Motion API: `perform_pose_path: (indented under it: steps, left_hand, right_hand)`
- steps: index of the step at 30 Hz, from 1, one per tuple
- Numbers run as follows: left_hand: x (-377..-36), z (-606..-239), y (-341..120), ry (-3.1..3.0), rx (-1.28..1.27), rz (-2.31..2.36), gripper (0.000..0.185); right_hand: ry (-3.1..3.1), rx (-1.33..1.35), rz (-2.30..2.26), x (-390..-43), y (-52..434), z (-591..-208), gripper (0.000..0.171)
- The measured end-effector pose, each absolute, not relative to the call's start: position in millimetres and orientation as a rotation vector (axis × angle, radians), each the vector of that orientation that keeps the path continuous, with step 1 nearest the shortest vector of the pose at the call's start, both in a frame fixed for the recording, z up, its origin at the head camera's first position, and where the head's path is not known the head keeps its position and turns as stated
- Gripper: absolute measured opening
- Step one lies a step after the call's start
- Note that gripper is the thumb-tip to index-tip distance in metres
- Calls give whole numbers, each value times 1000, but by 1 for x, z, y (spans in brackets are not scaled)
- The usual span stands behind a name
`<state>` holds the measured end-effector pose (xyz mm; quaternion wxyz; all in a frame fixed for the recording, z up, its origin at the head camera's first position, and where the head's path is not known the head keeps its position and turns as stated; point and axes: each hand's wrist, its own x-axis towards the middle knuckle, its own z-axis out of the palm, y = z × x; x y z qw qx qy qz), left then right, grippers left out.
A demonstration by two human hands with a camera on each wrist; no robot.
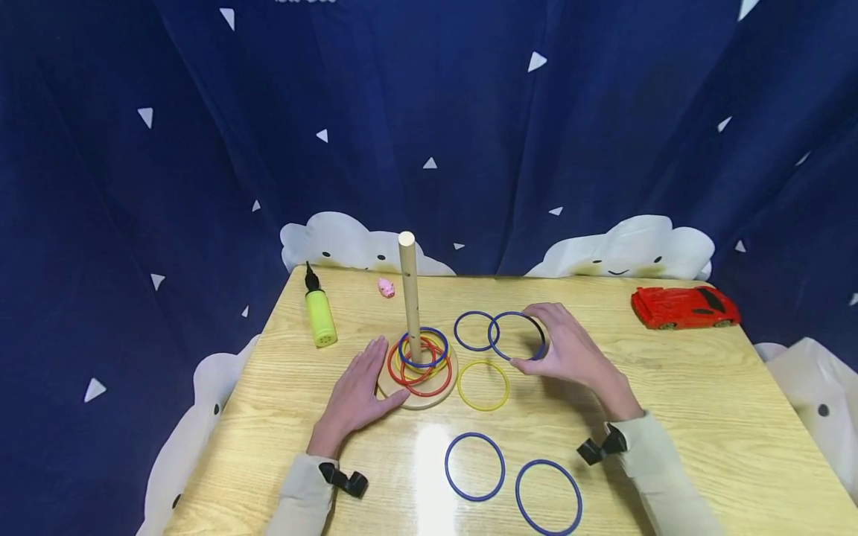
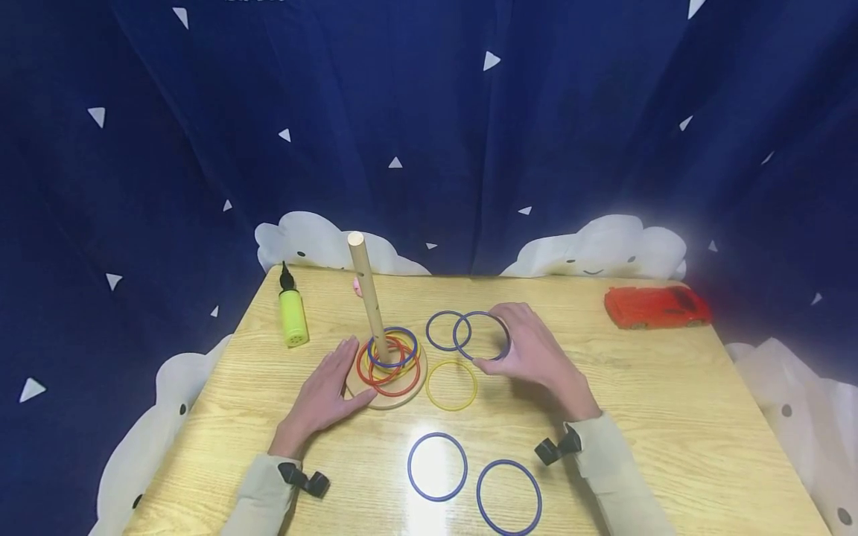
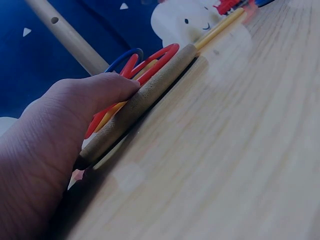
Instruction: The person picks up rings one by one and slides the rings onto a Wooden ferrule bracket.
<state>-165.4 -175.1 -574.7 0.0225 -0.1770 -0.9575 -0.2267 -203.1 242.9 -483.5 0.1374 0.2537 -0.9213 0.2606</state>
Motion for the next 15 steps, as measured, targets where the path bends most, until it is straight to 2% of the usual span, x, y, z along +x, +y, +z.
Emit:
perform_pose_path:
  steps: [15]
  left_hand:
    - [-163,-573,-174,-2930,-560,-709,110]
  right_hand:
    - [-2566,857,799,-214,219,-451,88]
